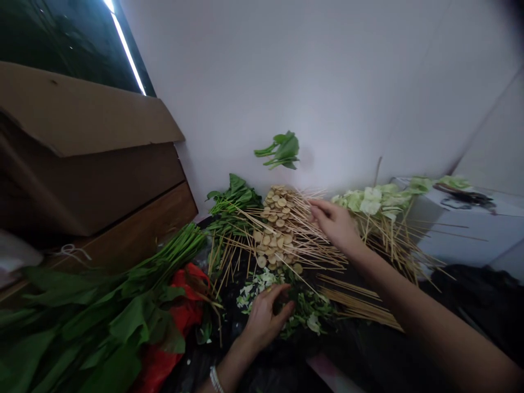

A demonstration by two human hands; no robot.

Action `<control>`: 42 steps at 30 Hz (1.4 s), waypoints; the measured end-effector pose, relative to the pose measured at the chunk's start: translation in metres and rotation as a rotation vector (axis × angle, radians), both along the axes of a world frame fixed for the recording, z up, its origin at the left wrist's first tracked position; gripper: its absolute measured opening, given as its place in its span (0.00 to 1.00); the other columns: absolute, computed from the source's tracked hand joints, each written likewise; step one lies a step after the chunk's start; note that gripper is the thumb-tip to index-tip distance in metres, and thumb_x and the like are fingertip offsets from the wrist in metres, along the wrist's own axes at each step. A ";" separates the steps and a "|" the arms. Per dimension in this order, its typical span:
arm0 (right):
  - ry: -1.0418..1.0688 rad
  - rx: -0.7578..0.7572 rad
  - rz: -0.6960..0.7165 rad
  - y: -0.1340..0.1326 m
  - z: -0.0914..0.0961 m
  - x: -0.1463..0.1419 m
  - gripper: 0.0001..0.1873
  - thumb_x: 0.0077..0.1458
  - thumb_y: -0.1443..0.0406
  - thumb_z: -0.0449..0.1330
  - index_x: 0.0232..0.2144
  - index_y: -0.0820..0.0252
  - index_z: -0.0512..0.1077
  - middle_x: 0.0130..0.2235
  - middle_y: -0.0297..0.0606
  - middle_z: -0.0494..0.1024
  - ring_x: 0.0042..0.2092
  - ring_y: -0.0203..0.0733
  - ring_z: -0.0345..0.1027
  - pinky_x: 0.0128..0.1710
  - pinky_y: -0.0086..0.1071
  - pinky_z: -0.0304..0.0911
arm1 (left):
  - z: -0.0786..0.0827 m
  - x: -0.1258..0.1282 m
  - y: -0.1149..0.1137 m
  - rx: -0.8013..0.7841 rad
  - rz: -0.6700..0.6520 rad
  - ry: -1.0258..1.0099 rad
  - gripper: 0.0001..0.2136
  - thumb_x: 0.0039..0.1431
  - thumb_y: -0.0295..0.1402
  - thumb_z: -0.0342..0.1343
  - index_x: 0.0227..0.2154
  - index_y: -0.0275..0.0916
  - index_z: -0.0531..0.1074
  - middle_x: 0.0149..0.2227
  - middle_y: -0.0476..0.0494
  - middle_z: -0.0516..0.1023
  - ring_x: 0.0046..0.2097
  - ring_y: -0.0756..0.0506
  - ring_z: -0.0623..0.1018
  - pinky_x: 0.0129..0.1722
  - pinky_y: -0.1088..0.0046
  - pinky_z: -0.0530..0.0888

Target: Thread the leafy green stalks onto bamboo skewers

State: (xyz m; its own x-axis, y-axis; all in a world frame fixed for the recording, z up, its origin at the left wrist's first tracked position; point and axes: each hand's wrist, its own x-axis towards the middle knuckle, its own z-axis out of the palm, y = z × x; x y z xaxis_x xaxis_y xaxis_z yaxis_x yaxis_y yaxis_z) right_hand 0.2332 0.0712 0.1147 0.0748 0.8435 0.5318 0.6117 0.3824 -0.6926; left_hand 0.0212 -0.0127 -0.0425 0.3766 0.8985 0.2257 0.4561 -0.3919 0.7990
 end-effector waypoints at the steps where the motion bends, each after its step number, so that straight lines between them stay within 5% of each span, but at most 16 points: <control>1: -0.025 0.002 -0.006 0.019 0.000 -0.013 0.19 0.59 0.66 0.52 0.46 0.67 0.78 0.25 0.36 0.78 0.26 0.38 0.68 0.29 0.29 0.64 | -0.001 0.000 0.000 0.006 0.000 0.006 0.18 0.61 0.42 0.54 0.52 0.42 0.73 0.40 0.42 0.80 0.43 0.41 0.78 0.46 0.66 0.71; 8: -0.205 -0.011 0.019 0.094 -0.021 -0.084 0.17 0.59 0.71 0.53 0.46 0.62 0.79 0.39 0.43 0.83 0.40 0.43 0.75 0.43 0.32 0.64 | -0.005 -0.001 -0.003 0.026 -0.005 0.081 0.18 0.60 0.43 0.56 0.51 0.42 0.73 0.43 0.41 0.80 0.46 0.40 0.77 0.48 0.64 0.71; 12: -0.314 -0.066 0.020 0.110 -0.033 -0.102 0.16 0.61 0.72 0.53 0.45 0.64 0.78 0.43 0.48 0.82 0.46 0.46 0.74 0.48 0.35 0.63 | -0.006 0.000 -0.002 0.061 0.004 0.096 0.17 0.60 0.41 0.56 0.51 0.42 0.73 0.42 0.43 0.80 0.45 0.41 0.77 0.47 0.63 0.71; 19: -0.481 -0.135 0.107 0.112 -0.031 -0.110 0.11 0.63 0.62 0.58 0.36 0.65 0.76 0.38 0.42 0.80 0.40 0.42 0.74 0.44 0.37 0.67 | -0.009 0.000 -0.001 0.097 0.016 0.118 0.16 0.59 0.38 0.57 0.49 0.43 0.74 0.40 0.44 0.80 0.43 0.41 0.78 0.45 0.65 0.72; 22: -0.510 -0.078 0.101 0.094 -0.023 -0.098 0.12 0.62 0.68 0.54 0.34 0.65 0.78 0.37 0.49 0.81 0.41 0.46 0.74 0.44 0.35 0.63 | -0.009 0.001 0.000 0.103 0.022 0.129 0.15 0.60 0.39 0.57 0.48 0.42 0.75 0.40 0.43 0.80 0.44 0.41 0.78 0.45 0.65 0.72; 26: -0.493 0.046 0.083 0.047 -0.023 -0.069 0.16 0.65 0.67 0.50 0.44 0.63 0.77 0.45 0.48 0.79 0.48 0.47 0.70 0.50 0.36 0.60 | -0.009 0.001 0.000 0.135 0.019 0.142 0.13 0.61 0.40 0.56 0.44 0.41 0.76 0.38 0.43 0.80 0.42 0.42 0.78 0.44 0.66 0.72; 32: -0.443 0.319 0.200 -0.051 -0.077 -0.028 0.15 0.66 0.69 0.49 0.47 0.65 0.73 0.39 0.45 0.78 0.42 0.45 0.69 0.45 0.36 0.62 | 0.003 -0.001 -0.003 0.200 0.029 0.009 0.11 0.62 0.37 0.55 0.44 0.40 0.76 0.37 0.44 0.80 0.41 0.45 0.78 0.44 0.69 0.72; 38: -0.635 0.377 0.363 -0.123 -0.144 -0.014 0.16 0.60 0.76 0.48 0.45 0.65 0.71 0.31 0.41 0.75 0.35 0.46 0.65 0.36 0.37 0.58 | 0.052 -0.001 -0.016 0.174 0.075 -0.175 0.10 0.63 0.36 0.54 0.38 0.39 0.79 0.35 0.44 0.81 0.39 0.46 0.79 0.42 0.71 0.72; 42: -0.656 0.186 0.473 -0.142 -0.168 -0.013 0.10 0.60 0.74 0.52 0.31 0.58 0.70 0.30 0.36 0.73 0.34 0.43 0.64 0.36 0.36 0.55 | 0.097 -0.002 -0.024 -0.060 0.000 -0.294 0.13 0.62 0.39 0.55 0.38 0.36 0.79 0.34 0.42 0.82 0.37 0.46 0.79 0.40 0.71 0.74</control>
